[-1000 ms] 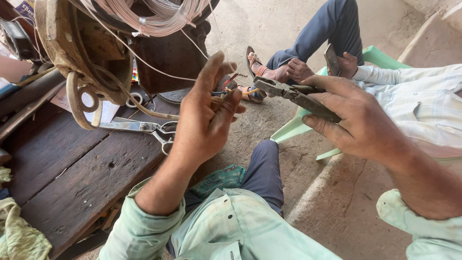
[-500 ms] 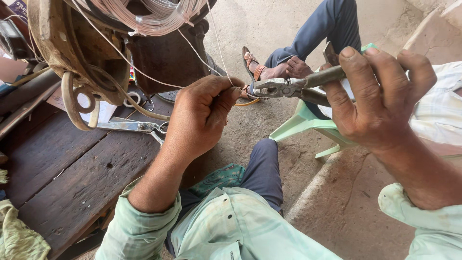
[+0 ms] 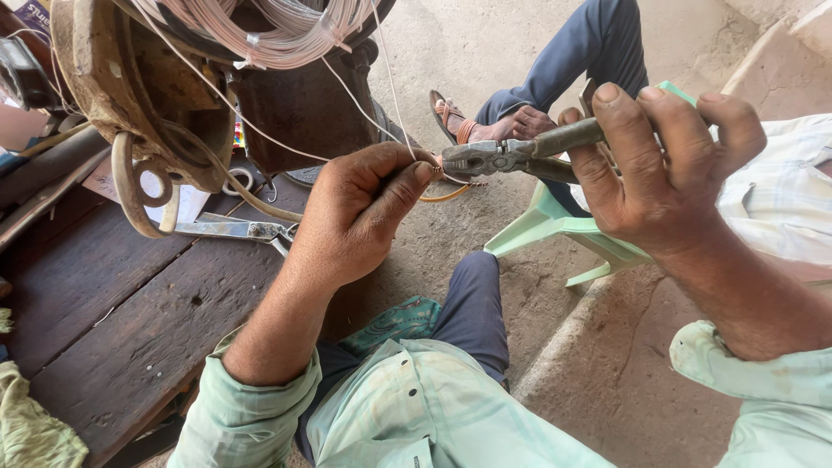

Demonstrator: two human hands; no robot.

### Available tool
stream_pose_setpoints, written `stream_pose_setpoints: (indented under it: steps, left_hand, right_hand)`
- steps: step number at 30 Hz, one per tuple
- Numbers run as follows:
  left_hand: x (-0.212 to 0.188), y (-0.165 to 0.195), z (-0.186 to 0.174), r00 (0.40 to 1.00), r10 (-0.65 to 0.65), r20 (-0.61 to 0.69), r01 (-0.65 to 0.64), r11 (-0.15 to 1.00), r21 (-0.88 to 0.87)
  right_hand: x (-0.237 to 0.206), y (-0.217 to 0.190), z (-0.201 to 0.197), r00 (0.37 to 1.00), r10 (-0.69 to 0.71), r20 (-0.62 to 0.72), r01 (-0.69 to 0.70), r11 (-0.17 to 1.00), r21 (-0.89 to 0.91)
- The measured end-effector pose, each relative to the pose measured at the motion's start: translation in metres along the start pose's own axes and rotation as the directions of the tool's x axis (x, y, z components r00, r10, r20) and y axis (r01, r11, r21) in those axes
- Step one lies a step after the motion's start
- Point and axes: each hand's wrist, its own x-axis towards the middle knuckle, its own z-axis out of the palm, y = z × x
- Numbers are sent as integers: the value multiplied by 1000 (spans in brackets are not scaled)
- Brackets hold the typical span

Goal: The person twists copper wire around colored electrical wires, uses pliers to crimp and cut the connections, and wraps the joints with electrical tape. The work is performed at a wooden workbench with tools and wire spools nearby.

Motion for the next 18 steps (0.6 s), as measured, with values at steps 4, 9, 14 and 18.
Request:
stream_pose_setpoints:
  steps: [4,9,14,18]
  left_hand:
    - [-1,-2,-2,1000,15,5,-15,1000,-7]
    - [-2,-5,-3,1000,26,-4,-26,1000,11]
    - [-2,-4,-4,1000,7,-5,-6,1000,15]
    - [-3,-4,-1,997,66,-33,-66,998,16]
  right_hand:
    - [4,1,-3,1000,-17,8,17,1000,7]
    - [5,0,-4,999,14,-29,-12,997,77]
    - [11,-2,-9,992,125,9,-124,967,223]
    - [23,4,-19,990,-14,137,-12,983,186]
